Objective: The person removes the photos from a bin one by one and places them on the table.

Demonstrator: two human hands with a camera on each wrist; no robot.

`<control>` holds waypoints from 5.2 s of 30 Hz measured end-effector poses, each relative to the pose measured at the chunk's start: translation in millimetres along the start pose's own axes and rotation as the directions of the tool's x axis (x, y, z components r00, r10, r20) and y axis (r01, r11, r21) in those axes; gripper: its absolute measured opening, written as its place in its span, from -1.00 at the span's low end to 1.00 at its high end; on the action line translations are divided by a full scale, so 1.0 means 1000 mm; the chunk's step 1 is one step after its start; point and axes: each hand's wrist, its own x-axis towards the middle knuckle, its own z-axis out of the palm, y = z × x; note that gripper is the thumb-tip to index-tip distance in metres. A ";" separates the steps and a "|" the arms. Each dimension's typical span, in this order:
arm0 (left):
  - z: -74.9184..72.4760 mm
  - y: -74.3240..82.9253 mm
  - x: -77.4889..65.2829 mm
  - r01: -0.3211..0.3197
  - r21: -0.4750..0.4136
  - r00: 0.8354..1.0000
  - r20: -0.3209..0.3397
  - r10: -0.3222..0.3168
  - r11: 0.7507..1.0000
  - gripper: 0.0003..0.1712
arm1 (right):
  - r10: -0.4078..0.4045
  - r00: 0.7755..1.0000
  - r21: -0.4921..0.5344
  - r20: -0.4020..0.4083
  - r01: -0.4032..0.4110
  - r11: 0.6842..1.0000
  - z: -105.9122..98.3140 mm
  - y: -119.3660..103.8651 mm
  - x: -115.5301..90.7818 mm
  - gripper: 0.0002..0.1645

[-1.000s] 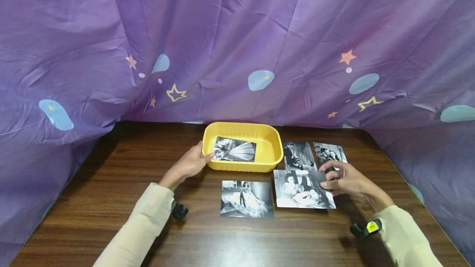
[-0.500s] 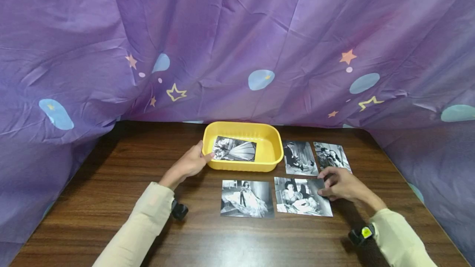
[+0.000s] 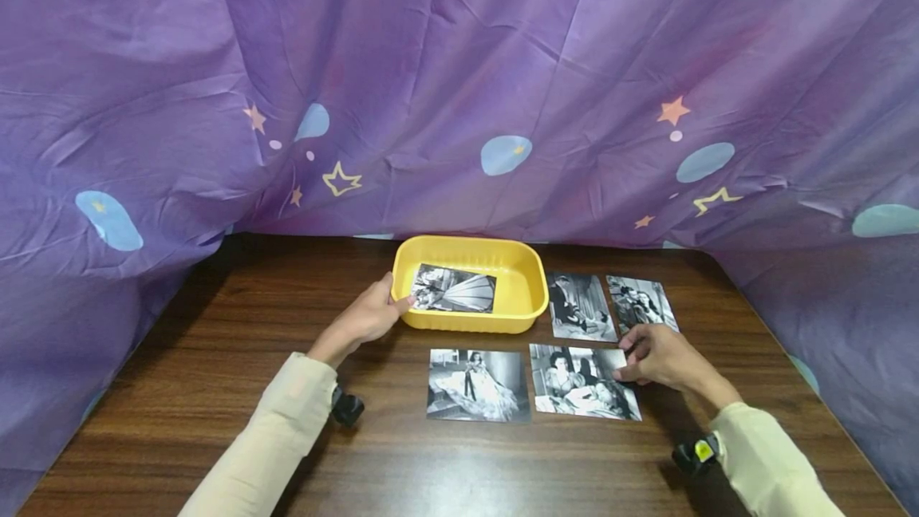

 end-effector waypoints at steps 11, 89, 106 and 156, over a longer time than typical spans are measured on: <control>0.000 0.000 0.000 0.012 -0.008 1.000 0.001 -0.012 1.000 -0.10 | 0.004 1.000 -0.062 0.025 -0.002 0.998 -0.013 -0.023 0.011 -0.56; 0.002 0.002 0.000 -0.006 -0.029 1.000 -0.013 0.006 1.000 -0.49 | -0.057 0.994 0.330 -0.094 0.085 0.940 0.040 -0.158 0.127 -0.56; 0.002 0.001 0.000 -0.019 -0.026 1.000 -0.014 0.019 0.999 -0.26 | -0.052 0.992 0.352 -0.119 0.091 0.932 -0.035 -0.099 0.079 -0.49; 0.000 0.003 -0.004 -0.009 0.012 1.000 -0.009 0.009 1.000 -0.42 | 0.554 0.661 0.500 -0.507 -0.298 0.813 -0.085 0.092 -0.029 -0.69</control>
